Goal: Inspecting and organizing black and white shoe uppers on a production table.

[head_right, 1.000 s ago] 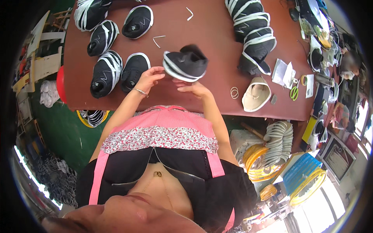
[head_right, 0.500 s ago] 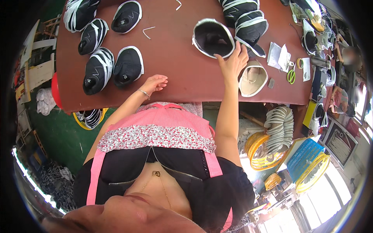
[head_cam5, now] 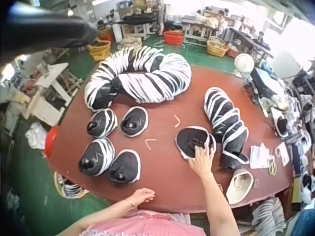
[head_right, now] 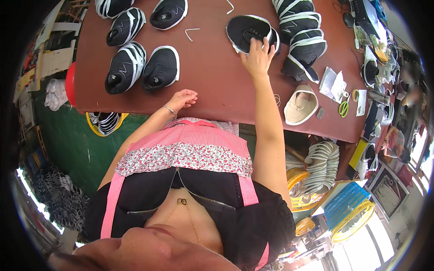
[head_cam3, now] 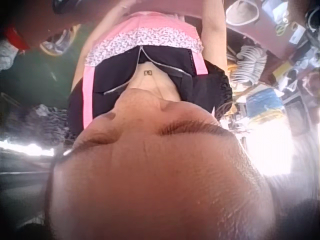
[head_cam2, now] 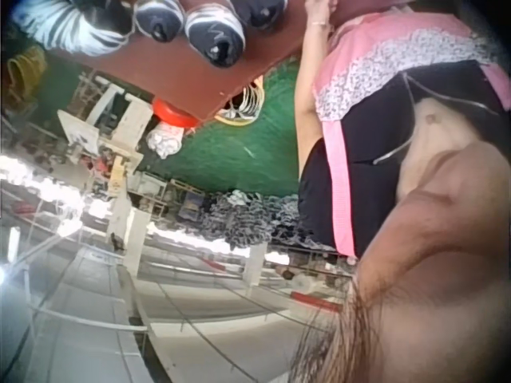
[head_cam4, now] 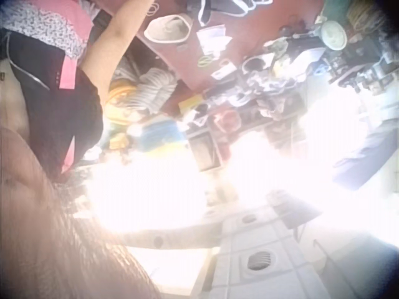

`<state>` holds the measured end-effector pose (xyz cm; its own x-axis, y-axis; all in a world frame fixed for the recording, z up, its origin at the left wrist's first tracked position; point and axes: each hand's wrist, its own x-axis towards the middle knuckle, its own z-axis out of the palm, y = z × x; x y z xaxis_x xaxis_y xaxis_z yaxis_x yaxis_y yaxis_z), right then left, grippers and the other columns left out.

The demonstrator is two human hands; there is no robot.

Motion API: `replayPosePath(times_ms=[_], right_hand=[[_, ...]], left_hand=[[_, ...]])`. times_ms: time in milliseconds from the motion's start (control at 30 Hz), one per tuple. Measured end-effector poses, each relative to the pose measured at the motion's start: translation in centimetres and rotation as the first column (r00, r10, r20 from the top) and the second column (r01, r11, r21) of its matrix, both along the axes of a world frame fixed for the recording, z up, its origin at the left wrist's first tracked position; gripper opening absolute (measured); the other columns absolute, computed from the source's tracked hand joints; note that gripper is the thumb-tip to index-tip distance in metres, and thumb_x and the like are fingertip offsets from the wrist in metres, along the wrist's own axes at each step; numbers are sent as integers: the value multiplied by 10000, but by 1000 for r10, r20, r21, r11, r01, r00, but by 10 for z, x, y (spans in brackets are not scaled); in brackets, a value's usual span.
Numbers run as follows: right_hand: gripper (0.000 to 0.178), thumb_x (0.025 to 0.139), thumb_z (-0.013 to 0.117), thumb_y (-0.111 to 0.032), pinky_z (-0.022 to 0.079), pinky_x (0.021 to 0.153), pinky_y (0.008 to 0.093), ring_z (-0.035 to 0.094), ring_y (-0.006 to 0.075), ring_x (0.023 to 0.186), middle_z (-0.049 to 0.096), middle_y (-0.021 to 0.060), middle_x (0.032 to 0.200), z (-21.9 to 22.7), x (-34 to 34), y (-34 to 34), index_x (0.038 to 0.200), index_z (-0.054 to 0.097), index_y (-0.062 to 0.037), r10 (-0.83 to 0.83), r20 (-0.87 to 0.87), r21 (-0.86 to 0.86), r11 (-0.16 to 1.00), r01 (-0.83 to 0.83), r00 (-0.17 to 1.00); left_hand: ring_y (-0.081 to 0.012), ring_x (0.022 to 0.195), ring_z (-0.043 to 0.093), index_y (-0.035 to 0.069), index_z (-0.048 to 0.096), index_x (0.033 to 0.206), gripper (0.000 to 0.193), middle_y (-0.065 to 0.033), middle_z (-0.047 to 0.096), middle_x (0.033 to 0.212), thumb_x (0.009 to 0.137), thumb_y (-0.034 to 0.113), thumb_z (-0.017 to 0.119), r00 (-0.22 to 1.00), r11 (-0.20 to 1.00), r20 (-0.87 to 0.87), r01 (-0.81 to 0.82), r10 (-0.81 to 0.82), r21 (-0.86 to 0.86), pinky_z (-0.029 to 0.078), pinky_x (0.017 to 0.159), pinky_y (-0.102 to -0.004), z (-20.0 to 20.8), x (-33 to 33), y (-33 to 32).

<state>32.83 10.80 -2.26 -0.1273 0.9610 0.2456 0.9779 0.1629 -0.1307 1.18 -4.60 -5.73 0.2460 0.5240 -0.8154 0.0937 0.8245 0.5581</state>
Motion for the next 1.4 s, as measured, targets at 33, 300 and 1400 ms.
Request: replayPosePath(times_ms=[33, 300, 1400], right_hand=[[497, 801, 711, -241, 258, 1147, 595, 394, 361, 1415, 622, 82, 1241, -8, 4, 2, 1268, 606, -109, 12, 2, 0, 1000, -12, 1000], [232, 808, 762, -170, 425, 986, 535, 561, 334, 1248, 695, 109, 1025, -21, 38, 8, 1023, 716, -95, -98, -82, -140, 986, 86, 992], [593, 775, 583, -72, 247, 1166, 549, 384, 312, 1429, 520, 29, 1486, 9, -80, -126, 1353, 599, -205, 187, -555, -272, 880, -390, 810]], left_hand=[[-109, 949, 660, 93, 667, 1192, 274, -35, 706, 1115, 982, 267, 657, 1000, 1000, 2, -12, 12, 0, 531, 814, -277, 0, 0, -1], [-123, 904, 663, 80, 654, 1187, 297, -32, 711, 1065, 953, 258, 699, 997, 994, 2, -78, 78, 78, 530, 805, -280, 1, -3, -15], [-331, 1316, 558, 61, 477, 1439, 642, -184, 550, 1410, 856, 95, 743, 897, 456, -367, 442, -247, 772, 479, 1085, -395, 12, 4, 43]])
